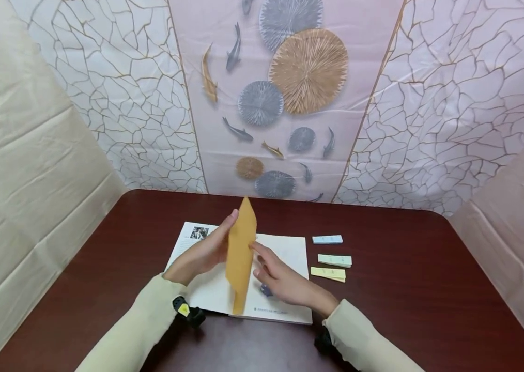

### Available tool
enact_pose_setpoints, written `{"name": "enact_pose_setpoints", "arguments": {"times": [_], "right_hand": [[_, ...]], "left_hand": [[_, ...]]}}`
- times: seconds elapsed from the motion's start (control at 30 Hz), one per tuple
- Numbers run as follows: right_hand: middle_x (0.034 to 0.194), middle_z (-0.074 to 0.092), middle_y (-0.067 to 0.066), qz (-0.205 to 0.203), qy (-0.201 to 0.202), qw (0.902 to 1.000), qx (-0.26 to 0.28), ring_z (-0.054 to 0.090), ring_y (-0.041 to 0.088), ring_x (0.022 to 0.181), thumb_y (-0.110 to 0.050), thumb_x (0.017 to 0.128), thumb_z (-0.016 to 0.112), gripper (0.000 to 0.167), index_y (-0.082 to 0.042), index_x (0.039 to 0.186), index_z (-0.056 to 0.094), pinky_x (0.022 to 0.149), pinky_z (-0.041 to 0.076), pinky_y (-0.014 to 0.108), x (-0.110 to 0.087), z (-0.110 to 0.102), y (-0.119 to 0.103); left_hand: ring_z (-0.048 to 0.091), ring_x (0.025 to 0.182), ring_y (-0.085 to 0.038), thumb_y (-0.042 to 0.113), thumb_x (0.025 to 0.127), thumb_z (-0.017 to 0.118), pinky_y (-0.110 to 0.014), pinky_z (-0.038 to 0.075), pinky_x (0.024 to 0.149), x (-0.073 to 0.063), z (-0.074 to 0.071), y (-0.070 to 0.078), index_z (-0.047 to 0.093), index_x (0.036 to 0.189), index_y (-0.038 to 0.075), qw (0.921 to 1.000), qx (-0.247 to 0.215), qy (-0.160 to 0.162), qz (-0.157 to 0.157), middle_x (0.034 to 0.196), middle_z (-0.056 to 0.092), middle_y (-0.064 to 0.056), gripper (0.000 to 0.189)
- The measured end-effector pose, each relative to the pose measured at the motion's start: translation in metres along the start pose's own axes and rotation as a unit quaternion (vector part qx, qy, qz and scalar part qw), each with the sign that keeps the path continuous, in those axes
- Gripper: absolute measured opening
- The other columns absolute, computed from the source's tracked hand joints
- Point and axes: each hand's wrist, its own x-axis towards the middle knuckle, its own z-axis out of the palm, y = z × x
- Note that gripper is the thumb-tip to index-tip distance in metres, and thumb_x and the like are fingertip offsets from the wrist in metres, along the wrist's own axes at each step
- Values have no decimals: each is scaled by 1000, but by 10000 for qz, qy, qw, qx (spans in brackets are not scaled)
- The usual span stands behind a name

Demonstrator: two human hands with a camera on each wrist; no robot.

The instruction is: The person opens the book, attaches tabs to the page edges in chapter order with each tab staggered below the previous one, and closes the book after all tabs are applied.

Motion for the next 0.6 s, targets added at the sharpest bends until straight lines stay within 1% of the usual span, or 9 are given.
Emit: {"name": "enact_pose_setpoints", "arguments": {"times": [0.1,0.17,0.2,0.23,0.27,0.33,0.4,0.5,0.6], "right_hand": [[171,19,17,-81,-265,9979,-586,40,36,150,-26,114,48,69,-25,171,10,116,41,54,-1,3,-2],[172,17,14,-35,-458,9959,-776,36,32,153,-32,114,49,73,-30,171,5,118,39,54,-2,5,-3],[173,17,13,-16,-537,9953,-808,34,32,154,-35,113,49,74,-29,171,3,120,37,55,-2,6,-4],[173,16,13,8,-617,9946,-838,29,33,156,-37,113,49,75,-27,171,3,121,33,57,-3,7,-5],[174,14,12,50,-689,9938,-866,20,34,160,-38,113,49,76,-24,171,4,123,28,59,-3,8,-6],[176,12,10,125,-790,9918,-996,7,37,162,-42,112,50,75,-19,171,9,125,20,62,-3,9,-9],[176,15,11,117,-875,9888,-1201,3,42,162,-43,112,50,73,-14,169,17,125,18,65,-1,11,-12],[176,17,8,107,-1012,9797,-1727,2,48,160,-46,111,49,69,-14,168,26,123,22,67,1,16,-18],[177,17,7,151,-1104,9682,-2242,4,51,159,-50,111,46,68,-18,168,29,118,29,70,3,22,-24]], "left_hand": [[72,94,-16,38,111,45,-34,59,86,-11,-15,8,47,141,-12,9998,93,193,22,111,72,-12,58],[74,89,-16,22,110,48,-34,61,81,-19,-29,11,53,132,-15,9990,311,328,23,102,75,-10,43],[74,86,-16,18,110,48,-34,62,79,-24,-37,12,55,129,-15,9983,435,383,12,98,76,-9,39],[75,85,-16,16,111,47,-35,62,78,-28,-46,13,56,127,-16,9977,556,397,7,96,76,-8,36],[76,85,-17,14,112,46,-36,63,77,-33,-55,13,56,126,-16,9970,668,384,0,96,77,-8,35],[77,84,-19,13,113,46,-38,63,76,-39,-72,11,57,127,-17,9956,863,348,-91,97,78,-10,35],[78,85,-21,13,113,49,-39,64,76,-44,-87,8,57,130,-16,9940,1013,340,-225,99,78,-13,35],[78,86,-23,13,111,54,-40,64,77,-47,-102,-2,60,130,-15,9895,1246,494,-539,100,78,-14,34],[78,85,-22,12,109,60,-39,64,78,-47,-108,-11,62,130,-13,9820,1510,815,-787,99,79,-13,33]]}}
